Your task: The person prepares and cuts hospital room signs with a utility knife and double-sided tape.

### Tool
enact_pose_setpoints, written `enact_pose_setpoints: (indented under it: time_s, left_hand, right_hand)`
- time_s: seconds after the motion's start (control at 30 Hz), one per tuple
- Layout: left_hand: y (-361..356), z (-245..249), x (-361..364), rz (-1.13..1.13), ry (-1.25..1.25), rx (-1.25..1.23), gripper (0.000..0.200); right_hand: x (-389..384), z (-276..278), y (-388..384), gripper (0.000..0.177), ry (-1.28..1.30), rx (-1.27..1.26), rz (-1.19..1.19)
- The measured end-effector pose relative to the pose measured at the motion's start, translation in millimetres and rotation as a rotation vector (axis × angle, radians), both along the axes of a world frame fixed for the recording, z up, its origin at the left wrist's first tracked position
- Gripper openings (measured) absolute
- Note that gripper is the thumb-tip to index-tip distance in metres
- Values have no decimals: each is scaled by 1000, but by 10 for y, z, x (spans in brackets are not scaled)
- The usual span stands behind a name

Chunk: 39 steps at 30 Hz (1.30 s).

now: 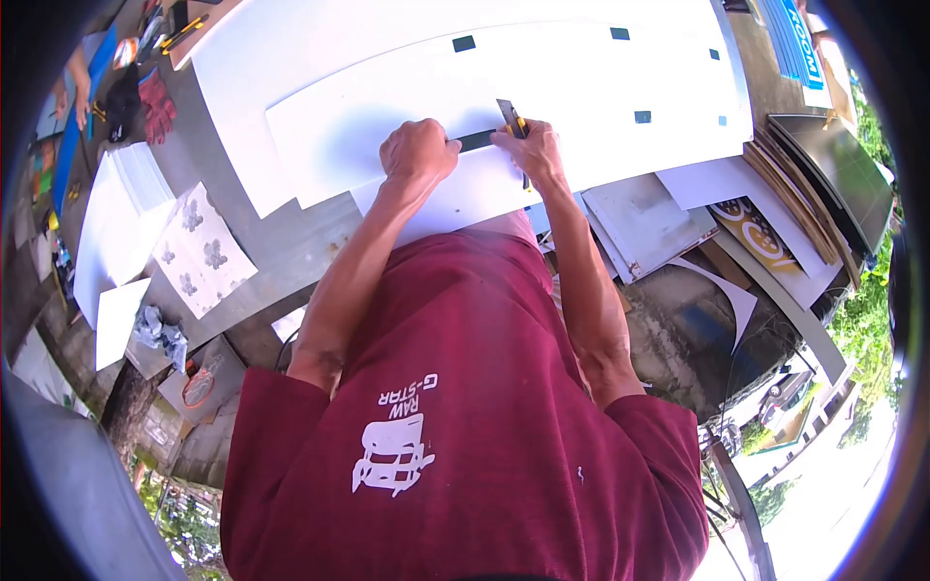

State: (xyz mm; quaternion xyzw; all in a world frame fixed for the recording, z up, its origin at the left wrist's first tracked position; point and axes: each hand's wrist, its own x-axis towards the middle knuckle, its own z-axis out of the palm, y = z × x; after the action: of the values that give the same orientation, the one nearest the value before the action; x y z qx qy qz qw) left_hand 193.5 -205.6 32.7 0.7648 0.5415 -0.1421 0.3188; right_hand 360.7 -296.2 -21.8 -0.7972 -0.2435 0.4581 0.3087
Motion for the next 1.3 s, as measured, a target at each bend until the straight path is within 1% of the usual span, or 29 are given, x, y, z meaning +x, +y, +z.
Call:
enact_pose_setpoints:
  time_s: [0.07,0.17,0.63,0.97,1.07,1.17,1.27,1.3]
  left_hand:
    - [21,-60,25,-30,32,9,25]
    - [54,-61,83,-57,33,14,25]
    - [80,-110,110,-112,52,45,20]
    - [100,-96,149,-97,99,7,19]
    - [96,-92,143,-106,78,12,17]
    - [92,-82,116,-97,12,20,14]
    - [93,-89,96,-80,-24,45,12]
    - [82,-91,92,-82,-31,60,12]
  right_hand:
    - [-15,19,65,21,-69,-25,3]
    - [5,22,105,22,-83,-68,-6]
    - [3,-41,99,24,-166,-29,88]
    - [-65,2,100,23,-273,-5,139]
    - [-81,-69,108,28,-342,-25,178]
    - [-155,-84,107,39,-384,-59,155]
    - [-238,42,137,40,-434,-74,150]
    - [-256,56,152,45,-447,-83,161]
